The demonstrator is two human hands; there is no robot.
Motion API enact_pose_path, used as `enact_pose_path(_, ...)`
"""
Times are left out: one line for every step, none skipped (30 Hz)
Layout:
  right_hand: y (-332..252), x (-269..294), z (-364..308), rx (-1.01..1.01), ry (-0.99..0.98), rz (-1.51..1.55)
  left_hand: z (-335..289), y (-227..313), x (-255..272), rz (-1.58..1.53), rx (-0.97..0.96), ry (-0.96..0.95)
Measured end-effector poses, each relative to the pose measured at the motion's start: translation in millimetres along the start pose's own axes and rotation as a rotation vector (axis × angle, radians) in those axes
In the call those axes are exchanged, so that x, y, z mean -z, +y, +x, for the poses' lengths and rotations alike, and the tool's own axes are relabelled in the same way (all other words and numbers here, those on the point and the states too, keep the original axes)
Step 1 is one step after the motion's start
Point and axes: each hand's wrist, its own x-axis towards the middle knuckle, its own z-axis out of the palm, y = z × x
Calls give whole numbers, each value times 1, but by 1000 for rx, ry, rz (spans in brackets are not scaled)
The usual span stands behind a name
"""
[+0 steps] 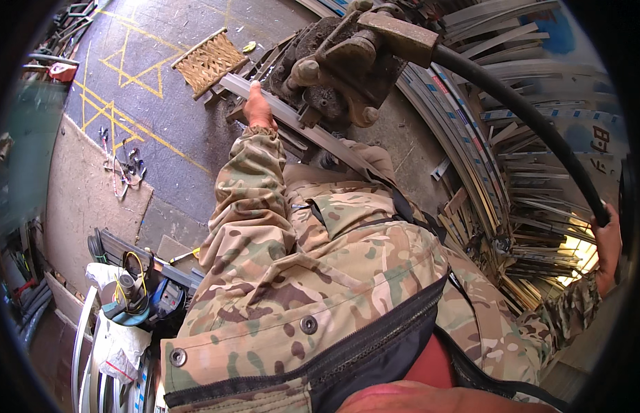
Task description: The person walks from an office area into a workshop, picks up long metal profiles, and uses a manual hacksaw to cut them into shorter pieces. The person repeats the cutting process on multiple profiles and stacks the cut pieces.
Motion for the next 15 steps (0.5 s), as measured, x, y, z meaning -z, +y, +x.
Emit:
enact_pose_path(-9, -5, -5, -9, -75, 28, -2, 1, 0, -22, 1, 11)
enact_pose_path(-19, -14, -11, -52, -134, 6, -4, 2, 0, -41, 4, 8)
enact_pose_path(-32, -29, -24, 6, -56, 14, -5, 2, 0, -62, -3, 20)
enact_pose_path(-45, -42, -32, -37, -266, 99, -6, 2, 0, -58, -7, 34)
enact_pose_path(-57, -55, -42, -19, -419, 147, -6, 2, 1, -52, -5, 34)
enact_pose_path(-73, -78, -65, 67, -275, 152, -5, 1, 1, -49, -6, 52)
enact_pose_path(-85, -87, -77, 26, -449, 209, -5, 0, 2, -46, -8, 65)
enact_pose_path(-102, -107, -95, 167, -317, 252, -4, -1, 3, -76, -25, 63)
enact_pose_path(-113, -115, -104, -4, -595, 463, -3, -2, 4, -108, -46, 67)
enact_pose_path(-120, -116, -113, -25, -618, 489, -2, -2, 4, -134, -67, 71)
enact_pose_path(-126, -117, -118, -49, -635, 529, -1, -3, 4, -117, -69, 91)
enact_pose_path(-131, -119, -126, -151, -643, 476, 0, -2, 4, -170, -69, 86)
enact_pose_path(-134, -118, -129, -91, -647, 595, -1, -2, 4, -167, -53, 81)
enact_pose_path(-133, -116, -130, -66, -653, 642, -1, -1, 4, -170, -27, 91)
enact_pose_path(-132, -117, -131, 6, -632, 720, -2, 0, 4, -164, -48, 80)
